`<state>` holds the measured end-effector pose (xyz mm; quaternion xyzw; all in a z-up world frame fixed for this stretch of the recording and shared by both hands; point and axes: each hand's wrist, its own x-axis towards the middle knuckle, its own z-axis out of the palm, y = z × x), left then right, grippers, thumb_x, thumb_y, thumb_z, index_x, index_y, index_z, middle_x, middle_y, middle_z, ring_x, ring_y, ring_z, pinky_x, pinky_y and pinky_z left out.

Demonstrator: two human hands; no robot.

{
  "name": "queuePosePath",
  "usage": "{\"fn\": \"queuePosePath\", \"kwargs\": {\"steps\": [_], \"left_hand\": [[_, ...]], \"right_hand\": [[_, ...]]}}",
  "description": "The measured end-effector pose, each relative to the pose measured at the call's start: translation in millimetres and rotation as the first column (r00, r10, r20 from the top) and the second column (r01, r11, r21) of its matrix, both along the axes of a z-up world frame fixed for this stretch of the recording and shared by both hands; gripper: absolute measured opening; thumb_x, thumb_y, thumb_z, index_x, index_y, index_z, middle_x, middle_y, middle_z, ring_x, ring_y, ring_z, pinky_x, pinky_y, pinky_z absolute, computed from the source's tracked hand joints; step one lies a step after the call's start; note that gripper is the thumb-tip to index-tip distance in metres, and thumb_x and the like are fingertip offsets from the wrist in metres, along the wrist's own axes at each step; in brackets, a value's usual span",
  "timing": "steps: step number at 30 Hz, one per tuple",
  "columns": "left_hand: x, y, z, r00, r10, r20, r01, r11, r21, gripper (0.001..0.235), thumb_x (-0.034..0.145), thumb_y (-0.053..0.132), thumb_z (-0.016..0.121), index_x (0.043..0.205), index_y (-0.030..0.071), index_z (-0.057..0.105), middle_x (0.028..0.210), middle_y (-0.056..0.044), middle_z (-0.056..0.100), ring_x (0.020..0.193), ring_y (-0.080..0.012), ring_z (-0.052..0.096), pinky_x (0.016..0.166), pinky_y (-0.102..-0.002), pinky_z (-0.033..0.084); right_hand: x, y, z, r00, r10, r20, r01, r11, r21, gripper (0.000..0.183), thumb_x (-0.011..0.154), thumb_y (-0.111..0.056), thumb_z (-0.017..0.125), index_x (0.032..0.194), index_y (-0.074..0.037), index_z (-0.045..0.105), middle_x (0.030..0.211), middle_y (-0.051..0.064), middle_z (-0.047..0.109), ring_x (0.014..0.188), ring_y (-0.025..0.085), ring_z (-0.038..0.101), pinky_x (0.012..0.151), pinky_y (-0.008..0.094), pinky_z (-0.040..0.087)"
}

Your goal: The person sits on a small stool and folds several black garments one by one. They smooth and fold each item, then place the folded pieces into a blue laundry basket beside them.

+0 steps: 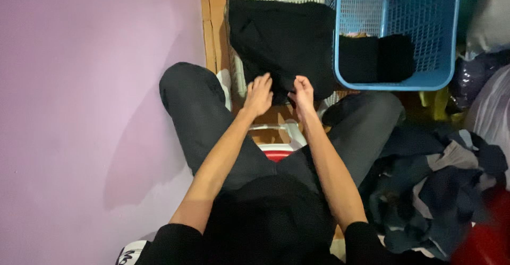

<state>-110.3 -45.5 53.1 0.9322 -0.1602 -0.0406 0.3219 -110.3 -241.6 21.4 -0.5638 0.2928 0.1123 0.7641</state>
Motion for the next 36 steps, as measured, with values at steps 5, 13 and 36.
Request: {"fn": "queuePosePath", "kwargs": {"steps": [5,13,36], "left_hand": [[11.6,8.6,54.4,0.915,0.400,-0.052,-0.398,0.878,-0.265,0.023,0.090,0.005,0.074,0.107,0.006,0.060,0.109,-0.016,0.064,0.113,-0.0378,0.062,0.097,-0.046,0.050],[8.7,49.5,75.0,0.947,0.320,-0.002,-0.319,0.944,0.084,0.049,0.072,-0.006,0.070,0.119,0.005,0.063,0.109,-0.018,0.064,0.104,-0.0414,0.063,0.087,-0.050,0.051],[-6.0,3.2,17.7,0.883,-0.091,-0.461,0.293,0.873,0.389,0.081,0.088,0.025,0.074,0.156,0.025,0.029,0.170,-0.006,0.004,0.153,-0.0373,0.009,0.112,-0.069,0.027]], "right_hand": [[4.8,3.5,10.2,0.991,-0.013,0.133,0.045,0.969,-0.242,0.007,0.106,-0.018,0.060,0.106,-0.013,0.065,0.085,-0.007,0.059,0.074,0.005,0.051,0.064,0.026,0.044],[-12.1,23.7,75.3,0.706,0.592,0.388,0.011,0.540,-0.842,0.011,0.102,-0.002,0.058,0.110,-0.001,0.065,0.098,0.017,0.066,0.091,0.034,0.064,0.083,0.042,0.052],[-33.2,-68.3,17.1,0.912,0.401,0.089,-0.075,0.376,-0.924,0.033,0.086,-0.008,0.067,0.118,-0.004,0.068,0.118,0.021,0.065,0.116,0.041,0.057,0.104,0.048,0.045]]}}
